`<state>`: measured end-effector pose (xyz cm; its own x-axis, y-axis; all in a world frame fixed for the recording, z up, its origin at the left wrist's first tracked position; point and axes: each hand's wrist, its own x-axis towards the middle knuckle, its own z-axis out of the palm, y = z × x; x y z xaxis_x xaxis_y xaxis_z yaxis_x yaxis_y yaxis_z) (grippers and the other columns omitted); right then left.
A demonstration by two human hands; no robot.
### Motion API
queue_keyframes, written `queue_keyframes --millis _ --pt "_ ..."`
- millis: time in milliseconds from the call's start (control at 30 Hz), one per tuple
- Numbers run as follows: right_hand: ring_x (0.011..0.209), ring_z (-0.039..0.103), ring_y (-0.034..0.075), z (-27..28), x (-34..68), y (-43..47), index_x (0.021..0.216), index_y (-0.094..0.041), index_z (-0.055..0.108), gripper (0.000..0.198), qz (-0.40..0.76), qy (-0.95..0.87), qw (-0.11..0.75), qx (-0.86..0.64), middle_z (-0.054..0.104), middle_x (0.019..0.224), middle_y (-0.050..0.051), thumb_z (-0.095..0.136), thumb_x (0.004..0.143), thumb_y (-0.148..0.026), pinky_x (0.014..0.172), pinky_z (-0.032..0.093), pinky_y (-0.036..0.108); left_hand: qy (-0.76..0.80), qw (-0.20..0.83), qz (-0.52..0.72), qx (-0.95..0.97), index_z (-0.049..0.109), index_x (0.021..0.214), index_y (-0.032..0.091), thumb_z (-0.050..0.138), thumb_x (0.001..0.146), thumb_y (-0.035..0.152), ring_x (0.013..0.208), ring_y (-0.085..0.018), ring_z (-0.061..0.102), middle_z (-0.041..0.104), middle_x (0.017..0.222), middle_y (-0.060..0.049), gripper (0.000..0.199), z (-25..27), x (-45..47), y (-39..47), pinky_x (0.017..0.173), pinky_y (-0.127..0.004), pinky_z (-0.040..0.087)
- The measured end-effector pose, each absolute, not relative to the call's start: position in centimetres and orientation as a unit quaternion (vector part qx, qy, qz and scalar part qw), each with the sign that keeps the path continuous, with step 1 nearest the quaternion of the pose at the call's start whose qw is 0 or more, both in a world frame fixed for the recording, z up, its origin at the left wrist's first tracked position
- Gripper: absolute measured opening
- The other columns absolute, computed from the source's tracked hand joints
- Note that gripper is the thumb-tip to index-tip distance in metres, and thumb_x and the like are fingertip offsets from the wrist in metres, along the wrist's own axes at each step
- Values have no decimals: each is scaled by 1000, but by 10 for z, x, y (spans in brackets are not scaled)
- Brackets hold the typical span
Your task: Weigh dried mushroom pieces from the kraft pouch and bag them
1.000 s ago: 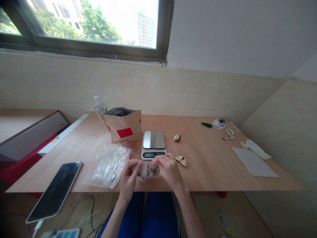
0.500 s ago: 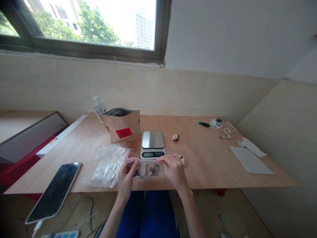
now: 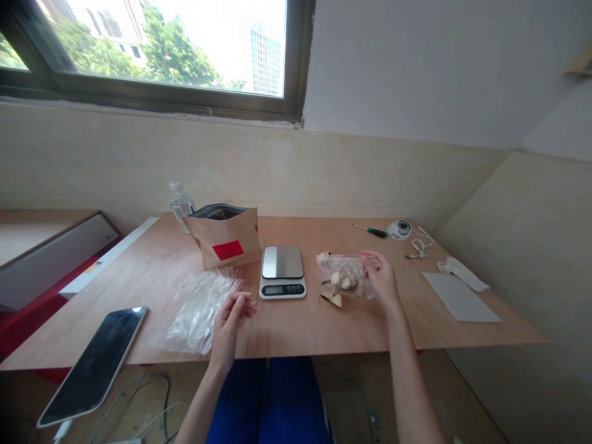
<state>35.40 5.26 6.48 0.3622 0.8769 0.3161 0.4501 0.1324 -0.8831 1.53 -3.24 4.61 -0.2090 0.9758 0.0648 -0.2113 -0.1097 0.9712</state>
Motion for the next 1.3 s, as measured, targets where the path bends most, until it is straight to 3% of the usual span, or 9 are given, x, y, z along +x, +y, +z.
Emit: queue_keyframes --millis 133,233,300,400,567,833,1000,1100,1300 --pt "99 53 34 46 362 67 113 -10 55 52 -16 -486 451 -749 58 107 20 55 76 -46 82 42 52 459 477 615 427 62 86 17 54 84 41 64 -11 56 63 72 -1 25 48 12 -32 62 -21 43" --pt "113 44 37 25 335 49 117 -13 52 45 -113 -531 414 -730 48 122 21 48 82 -40 90 35 59 467 475 607 433 62 87 17 55 84 42 63 -11 55 62 70 0 26 47 8 -32 61 -21 42" --pt "110 49 31 10 314 31 108 -19 57 31 -59 -642 382 -662 53 114 15 44 86 -37 93 37 52 478 471 602 433 62 88 17 55 83 43 63 -12 55 61 69 0 27 47 4 -32 60 -21 42" --pt "110 50 28 -8 293 11 103 -21 59 26 22 -719 339 -606 54 115 12 48 86 -35 95 39 46 492 465 598 429 62 87 17 56 82 44 62 -12 55 61 67 0 28 49 1 -32 59 -21 42" --pt "95 58 24 2 279 14 86 -19 64 23 109 -726 355 -579 62 97 10 42 87 -22 87 45 38 496 462 601 424 62 86 18 57 81 44 64 -12 55 61 67 0 27 55 -2 -35 60 -20 42" --pt "84 64 18 38 216 94 94 -20 65 23 148 -722 419 -530 69 92 5 46 87 -29 74 49 30 506 453 600 423 64 86 18 57 81 46 63 -13 55 61 67 -1 30 53 -4 -44 61 -22 43" --pt "111 52 25 21 220 125 101 -18 63 24 91 -706 419 -564 62 112 11 45 86 -25 98 36 43 508 452 578 451 63 86 18 55 82 46 64 -15 56 61 69 -1 30 54 -19 -44 61 -24 43" --pt "116 47 29 9 245 124 103 -14 62 27 67 -679 410 -605 59 116 17 47 80 -14 101 30 49 526 391 577 487 63 87 18 53 84 44 66 -16 56 61 72 -2 27 61 -35 -36 64 -26 44" --pt "104 57 25 7 265 127 104 -14 63 34 82 -676 408 -608 64 108 15 43 77 -8 93 41 42 554 107 582 585 59 99 21 46 88 36 89 -19 57 61 98 -6 23 115 -56 8 81 -30 44"
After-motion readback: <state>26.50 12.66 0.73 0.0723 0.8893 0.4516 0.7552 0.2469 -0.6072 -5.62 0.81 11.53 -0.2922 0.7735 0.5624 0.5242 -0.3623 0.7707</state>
